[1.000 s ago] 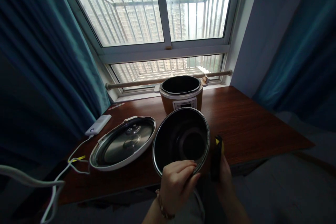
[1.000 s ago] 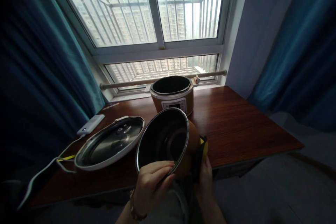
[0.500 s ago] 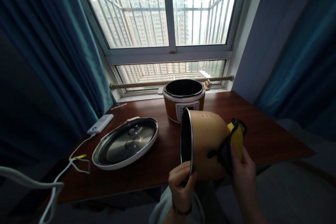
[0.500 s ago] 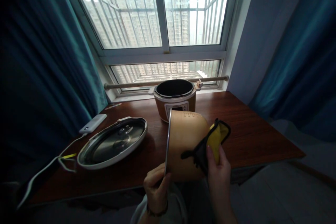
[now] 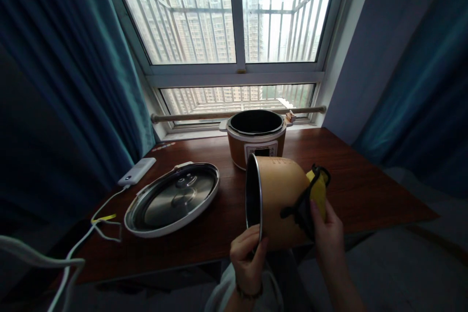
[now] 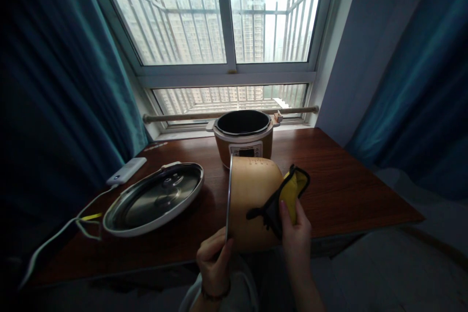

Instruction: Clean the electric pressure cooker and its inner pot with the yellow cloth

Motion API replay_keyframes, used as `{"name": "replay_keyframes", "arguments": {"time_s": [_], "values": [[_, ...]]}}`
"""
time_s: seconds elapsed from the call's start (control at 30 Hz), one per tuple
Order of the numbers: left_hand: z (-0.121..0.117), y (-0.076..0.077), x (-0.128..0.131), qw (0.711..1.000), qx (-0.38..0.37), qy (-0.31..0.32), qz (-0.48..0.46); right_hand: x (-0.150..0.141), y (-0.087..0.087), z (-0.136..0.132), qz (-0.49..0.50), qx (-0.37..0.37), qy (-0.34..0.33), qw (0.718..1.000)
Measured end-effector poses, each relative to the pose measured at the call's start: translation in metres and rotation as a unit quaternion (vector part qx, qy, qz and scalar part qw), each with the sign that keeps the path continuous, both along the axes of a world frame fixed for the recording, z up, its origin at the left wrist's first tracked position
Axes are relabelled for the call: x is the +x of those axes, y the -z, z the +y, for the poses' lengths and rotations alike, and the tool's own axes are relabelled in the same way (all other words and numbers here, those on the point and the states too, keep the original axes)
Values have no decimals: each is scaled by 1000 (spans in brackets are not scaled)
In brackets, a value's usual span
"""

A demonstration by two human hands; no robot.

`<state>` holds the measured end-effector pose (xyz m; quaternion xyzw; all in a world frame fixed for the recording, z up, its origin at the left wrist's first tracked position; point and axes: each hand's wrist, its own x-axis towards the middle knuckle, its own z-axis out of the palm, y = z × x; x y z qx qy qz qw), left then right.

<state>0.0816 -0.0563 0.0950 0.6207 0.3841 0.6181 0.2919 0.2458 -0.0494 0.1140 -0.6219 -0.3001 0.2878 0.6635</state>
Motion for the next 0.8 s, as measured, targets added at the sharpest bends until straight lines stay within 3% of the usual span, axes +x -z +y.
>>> {"name": "replay_keyframes", "arguments": {"time_s": [0.37, 0.8], "values": [[5, 3, 2, 1000, 2, -28, -1, 1, 0, 7, -9, -3, 5, 1000], [10, 8, -1, 999, 5, 16, -34, 0, -2, 9, -19, -4, -2, 1000]]}}
